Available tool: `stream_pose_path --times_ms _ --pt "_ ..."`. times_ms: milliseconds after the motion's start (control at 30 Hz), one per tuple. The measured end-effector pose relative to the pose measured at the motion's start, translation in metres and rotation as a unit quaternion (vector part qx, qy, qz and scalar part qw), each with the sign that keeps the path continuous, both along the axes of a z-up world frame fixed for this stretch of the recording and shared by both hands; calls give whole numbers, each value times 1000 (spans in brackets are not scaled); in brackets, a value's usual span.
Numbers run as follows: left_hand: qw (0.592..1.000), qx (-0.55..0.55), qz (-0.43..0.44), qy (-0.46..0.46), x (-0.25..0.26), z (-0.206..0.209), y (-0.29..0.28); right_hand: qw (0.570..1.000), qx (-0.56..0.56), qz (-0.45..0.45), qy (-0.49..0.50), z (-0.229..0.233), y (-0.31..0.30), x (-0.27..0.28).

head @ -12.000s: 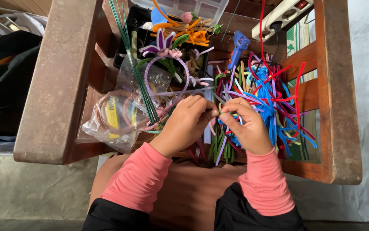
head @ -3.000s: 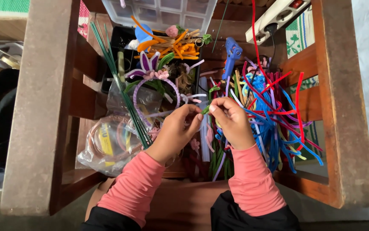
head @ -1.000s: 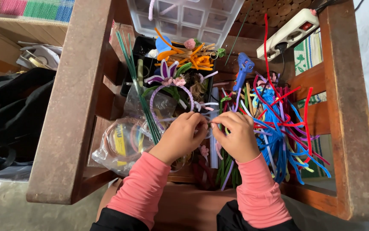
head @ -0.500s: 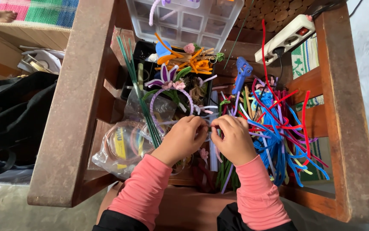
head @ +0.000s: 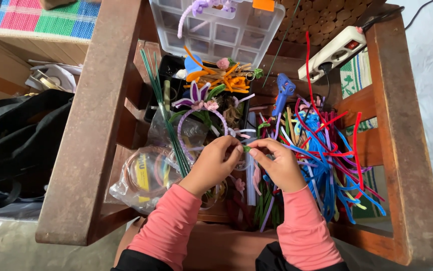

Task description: Assembling a decorative headband by gluing small pipe cleaner flowers onto a base using a hot glue gun.

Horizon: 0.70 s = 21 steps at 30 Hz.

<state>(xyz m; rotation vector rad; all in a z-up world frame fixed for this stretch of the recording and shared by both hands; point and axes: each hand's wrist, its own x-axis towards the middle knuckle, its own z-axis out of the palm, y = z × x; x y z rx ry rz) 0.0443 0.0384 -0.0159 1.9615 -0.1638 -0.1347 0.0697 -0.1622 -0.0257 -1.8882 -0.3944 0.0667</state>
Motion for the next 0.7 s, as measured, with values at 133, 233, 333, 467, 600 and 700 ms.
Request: stream_pose_path --times_ms 133,233,333,467,600,700 --pt "1000 -19 12 -3 -1 -4 -2 998 48 -2 30 2 0 -1" --pt "999 -36 16 -2 -1 1 -2 995 85 1 55 1 2 -1" --pt "999 -44 20 -1 -2 0 -2 993 100 -3 66 -1 3 -1" --pt "998 -50 24 -5 -1 -1 -4 990 118 -8 81 -2 3 0" --pt "998 -56 27 -14 -1 0 -4 988 131 -19 86 -1 4 0" --pt "998 -53 25 -24 -2 2 -5 986 138 -23 92 -1 3 0"
